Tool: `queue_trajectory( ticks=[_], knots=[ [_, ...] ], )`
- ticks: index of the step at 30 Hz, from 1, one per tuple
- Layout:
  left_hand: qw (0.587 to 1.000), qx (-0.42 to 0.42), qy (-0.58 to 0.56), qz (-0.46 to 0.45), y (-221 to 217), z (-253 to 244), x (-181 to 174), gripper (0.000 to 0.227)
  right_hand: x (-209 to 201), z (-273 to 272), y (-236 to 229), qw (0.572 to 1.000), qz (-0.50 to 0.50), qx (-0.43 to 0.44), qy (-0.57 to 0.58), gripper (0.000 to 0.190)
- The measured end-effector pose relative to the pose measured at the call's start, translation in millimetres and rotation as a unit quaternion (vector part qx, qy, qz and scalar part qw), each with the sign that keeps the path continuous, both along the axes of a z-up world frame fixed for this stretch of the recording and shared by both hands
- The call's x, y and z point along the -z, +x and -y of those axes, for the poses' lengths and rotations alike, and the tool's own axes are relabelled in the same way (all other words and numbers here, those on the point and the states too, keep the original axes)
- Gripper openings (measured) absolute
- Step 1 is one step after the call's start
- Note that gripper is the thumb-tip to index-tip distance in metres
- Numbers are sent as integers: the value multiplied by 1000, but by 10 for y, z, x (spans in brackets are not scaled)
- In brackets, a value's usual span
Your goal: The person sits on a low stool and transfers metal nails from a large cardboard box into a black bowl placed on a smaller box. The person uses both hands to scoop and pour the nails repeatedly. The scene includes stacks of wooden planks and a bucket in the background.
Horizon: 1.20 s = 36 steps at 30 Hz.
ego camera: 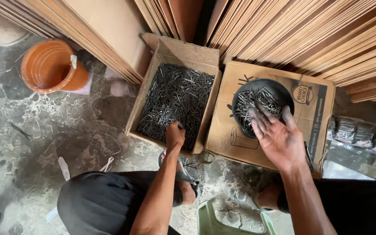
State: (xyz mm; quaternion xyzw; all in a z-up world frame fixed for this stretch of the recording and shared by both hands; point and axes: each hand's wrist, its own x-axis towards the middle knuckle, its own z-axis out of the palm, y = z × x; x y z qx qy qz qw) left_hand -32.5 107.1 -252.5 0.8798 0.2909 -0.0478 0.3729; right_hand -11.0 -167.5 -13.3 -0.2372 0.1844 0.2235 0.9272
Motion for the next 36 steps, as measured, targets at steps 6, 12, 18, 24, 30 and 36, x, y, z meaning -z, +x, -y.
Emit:
queue_trajectory(
  ticks=[6, 12, 18, 24, 30, 36],
  knots=[
    [997, 1, 33, 71, 222, 174, -752, 12, -81, -42, -4, 979, -6, -104, -177, 67],
    [965, 57, -32, 255, 387, 651, -1821, 17, -283, -248, -117, 961, -15, -172, -217, 67],
    [884, 341, -32, 319, 173, 1268, -2266, 27, -176, -237, -168, 978, -8, -71, -195, 36],
    [815, 477, 18, 329, 185, 1285, -2188, 17, 237, 33, -116, 978, -16, -3, -209, 15],
    [891, 300, -84, 330, 397, 1014, -1982, 19, -30, 79, -63, 986, -31, 49, -156, 22],
    [989, 125, -73, 33, 228, 309, -675, 27, -180, 45, -47, 992, -32, 58, -107, 23]
  ],
)
